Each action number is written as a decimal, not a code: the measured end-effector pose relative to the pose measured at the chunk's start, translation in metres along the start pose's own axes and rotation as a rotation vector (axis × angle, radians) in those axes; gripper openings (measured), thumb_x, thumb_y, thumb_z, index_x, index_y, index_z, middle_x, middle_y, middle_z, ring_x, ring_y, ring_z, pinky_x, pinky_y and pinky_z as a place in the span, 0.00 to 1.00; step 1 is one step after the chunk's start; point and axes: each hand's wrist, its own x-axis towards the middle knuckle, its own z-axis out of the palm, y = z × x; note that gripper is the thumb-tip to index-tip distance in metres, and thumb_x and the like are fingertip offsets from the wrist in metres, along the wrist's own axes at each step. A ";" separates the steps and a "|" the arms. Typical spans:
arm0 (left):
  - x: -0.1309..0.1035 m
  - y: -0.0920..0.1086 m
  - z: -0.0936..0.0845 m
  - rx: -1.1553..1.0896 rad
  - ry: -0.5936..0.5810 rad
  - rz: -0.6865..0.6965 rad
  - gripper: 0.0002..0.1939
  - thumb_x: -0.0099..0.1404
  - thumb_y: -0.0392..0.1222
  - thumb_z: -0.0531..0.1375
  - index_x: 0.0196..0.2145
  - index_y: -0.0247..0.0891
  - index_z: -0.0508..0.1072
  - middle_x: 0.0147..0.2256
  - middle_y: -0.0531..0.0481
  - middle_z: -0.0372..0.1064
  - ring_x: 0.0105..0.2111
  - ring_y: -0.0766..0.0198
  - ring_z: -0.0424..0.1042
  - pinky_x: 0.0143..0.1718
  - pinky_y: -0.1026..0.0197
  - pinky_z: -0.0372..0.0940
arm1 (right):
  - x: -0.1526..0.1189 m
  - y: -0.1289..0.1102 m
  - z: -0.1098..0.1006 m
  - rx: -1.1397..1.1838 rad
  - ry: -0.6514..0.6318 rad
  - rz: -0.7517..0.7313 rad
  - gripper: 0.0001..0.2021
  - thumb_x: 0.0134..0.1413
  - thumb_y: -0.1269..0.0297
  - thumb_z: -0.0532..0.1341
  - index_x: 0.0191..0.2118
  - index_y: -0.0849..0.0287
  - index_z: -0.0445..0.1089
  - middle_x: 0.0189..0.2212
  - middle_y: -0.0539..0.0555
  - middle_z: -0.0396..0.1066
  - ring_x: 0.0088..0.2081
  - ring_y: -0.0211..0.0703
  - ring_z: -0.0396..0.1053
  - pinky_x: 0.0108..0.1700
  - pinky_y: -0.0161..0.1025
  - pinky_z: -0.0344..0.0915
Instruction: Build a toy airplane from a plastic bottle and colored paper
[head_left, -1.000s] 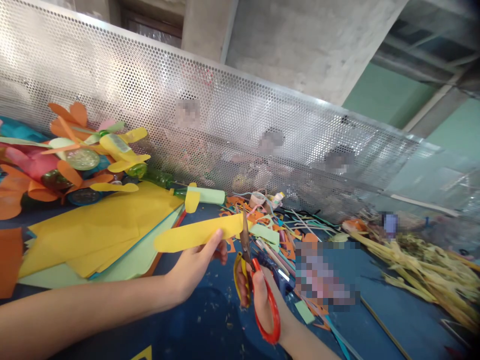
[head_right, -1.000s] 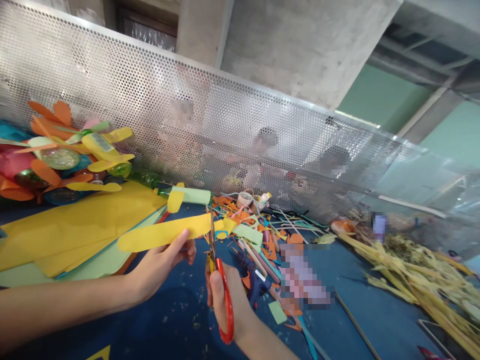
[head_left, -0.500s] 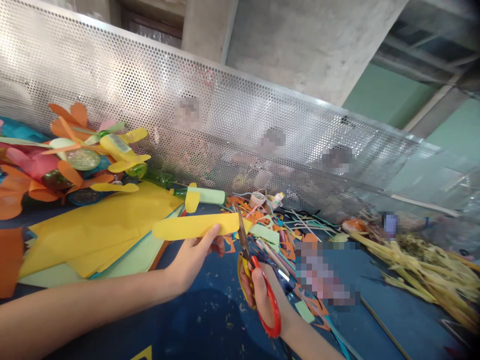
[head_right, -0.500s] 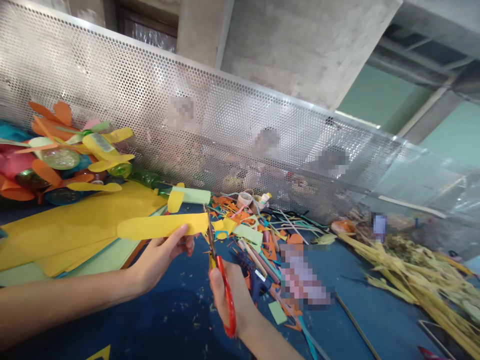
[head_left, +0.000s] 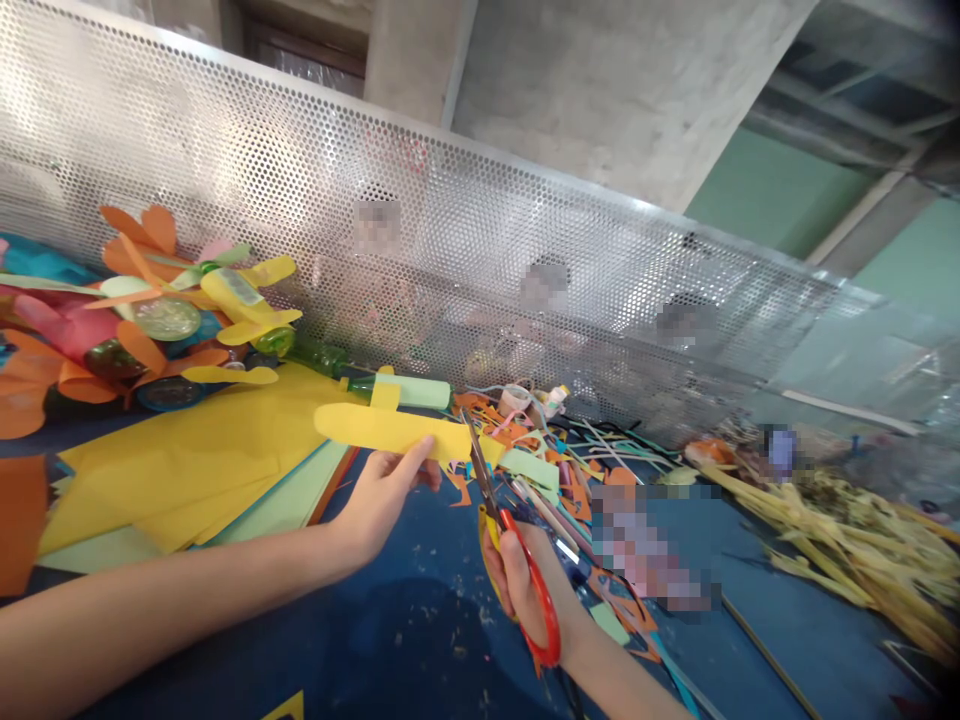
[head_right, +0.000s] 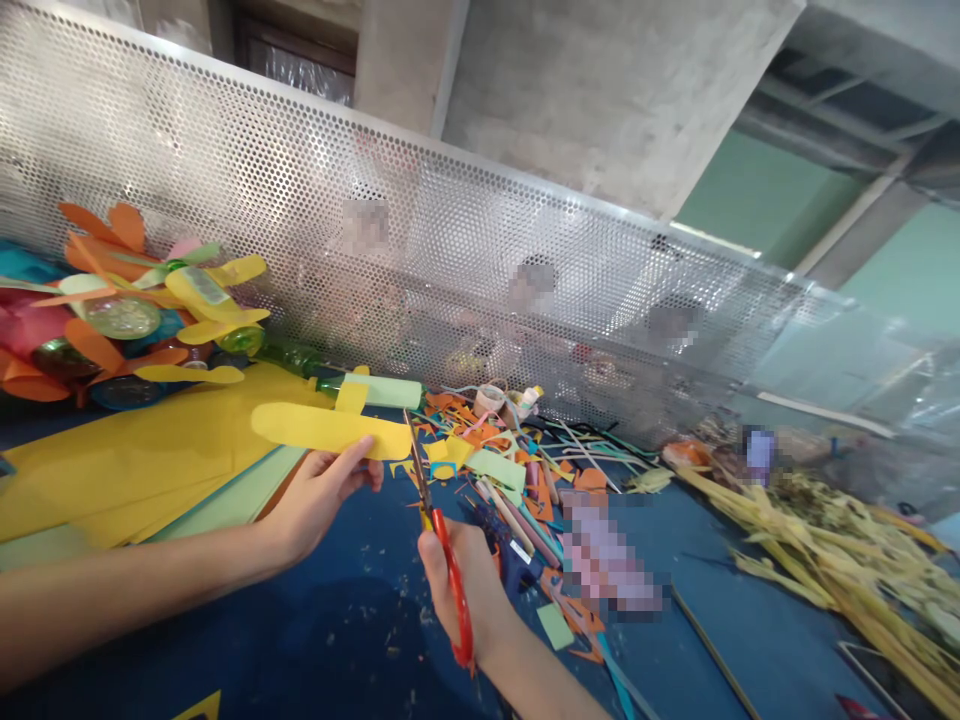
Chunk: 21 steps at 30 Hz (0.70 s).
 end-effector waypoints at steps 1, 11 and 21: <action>0.001 0.000 0.000 0.005 0.001 0.003 0.18 0.61 0.49 0.56 0.21 0.33 0.68 0.22 0.50 0.64 0.25 0.65 0.63 0.33 0.61 0.60 | 0.000 0.000 0.000 -0.005 0.001 0.000 0.27 0.56 0.40 0.38 0.19 0.57 0.50 0.15 0.46 0.47 0.19 0.34 0.48 0.20 0.34 0.44; 0.009 0.002 -0.003 -0.063 0.035 0.047 0.14 0.59 0.48 0.58 0.26 0.33 0.70 0.22 0.52 0.65 0.24 0.67 0.63 0.31 0.63 0.61 | 0.001 -0.011 0.001 -0.008 0.053 0.035 0.26 0.55 0.40 0.41 0.19 0.56 0.48 0.15 0.45 0.44 0.19 0.33 0.45 0.20 0.34 0.42; 0.014 0.002 -0.006 -0.021 0.094 0.082 0.15 0.57 0.49 0.59 0.30 0.33 0.74 0.27 0.49 0.70 0.25 0.66 0.65 0.31 0.63 0.63 | 0.002 -0.012 -0.002 -0.051 0.001 0.019 0.26 0.56 0.41 0.41 0.19 0.57 0.47 0.14 0.45 0.45 0.19 0.33 0.45 0.20 0.34 0.41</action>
